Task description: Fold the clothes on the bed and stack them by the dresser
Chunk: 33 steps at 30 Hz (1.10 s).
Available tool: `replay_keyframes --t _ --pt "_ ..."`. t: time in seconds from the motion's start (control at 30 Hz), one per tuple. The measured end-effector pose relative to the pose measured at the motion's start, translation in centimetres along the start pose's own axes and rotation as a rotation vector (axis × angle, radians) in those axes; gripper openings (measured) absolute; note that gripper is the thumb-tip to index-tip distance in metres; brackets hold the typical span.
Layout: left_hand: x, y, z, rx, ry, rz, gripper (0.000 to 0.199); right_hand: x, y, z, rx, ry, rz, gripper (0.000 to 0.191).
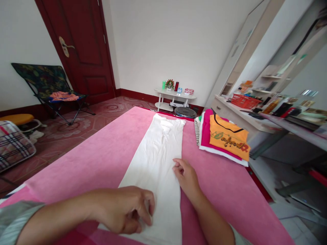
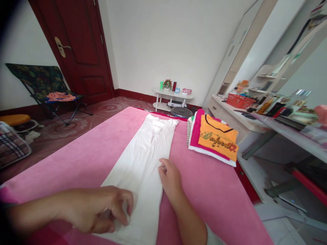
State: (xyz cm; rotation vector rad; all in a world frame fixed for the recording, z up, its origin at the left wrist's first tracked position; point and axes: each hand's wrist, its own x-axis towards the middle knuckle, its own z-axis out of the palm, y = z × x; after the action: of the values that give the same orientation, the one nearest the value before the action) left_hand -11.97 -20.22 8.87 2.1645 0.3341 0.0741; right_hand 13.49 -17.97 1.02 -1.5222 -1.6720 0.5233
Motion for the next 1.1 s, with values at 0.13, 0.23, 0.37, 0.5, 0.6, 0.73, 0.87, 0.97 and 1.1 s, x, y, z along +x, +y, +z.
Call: replay_keyframes --t 0.13,0.23,0.37,0.5,0.6,0.73,0.87,0.97,1.1 --pt "2.9 -0.1 -1.5 0.089 -0.002 0.034 0.037 -0.7 -1.6 -0.3 -0.255 -0.092 -0.080 0.024" --pt "7.1 -2.3 -3.2 0.169 0.250 0.035 0.038 -0.9 -2.3 -0.2 -0.338 -0.108 -0.070 0.022" --pt "13.3 -7.1 -6.2 0.267 0.670 -0.037 0.033 -0.9 -2.5 -0.1 -0.341 -0.103 -0.060 0.020" --pt "17.9 -11.0 -8.9 0.442 0.751 -0.032 0.034 -0.7 -2.5 0.2 -0.323 -0.084 -0.065 0.020" --pt "20.1 -12.8 -10.2 0.701 0.688 -0.089 0.042 -0.4 -2.2 0.3 -0.302 -0.091 -0.064 0.019" --pt "20.7 -14.5 -11.1 0.978 0.650 -0.311 0.050 -0.1 -1.6 0.5 -0.272 -0.117 -0.060 0.017" --pt "19.0 -15.2 -11.5 1.160 0.672 -0.333 0.040 -0.2 -1.4 0.5 -0.275 -0.113 -0.057 0.018" --pt "17.6 -15.1 -11.8 1.238 0.712 -0.329 0.036 -0.2 -1.5 0.6 -0.272 -0.112 -0.056 0.018" --pt "16.8 -15.4 -11.8 1.244 0.720 -0.233 0.030 -0.2 -1.4 0.5 -0.240 -0.119 -0.048 0.018"
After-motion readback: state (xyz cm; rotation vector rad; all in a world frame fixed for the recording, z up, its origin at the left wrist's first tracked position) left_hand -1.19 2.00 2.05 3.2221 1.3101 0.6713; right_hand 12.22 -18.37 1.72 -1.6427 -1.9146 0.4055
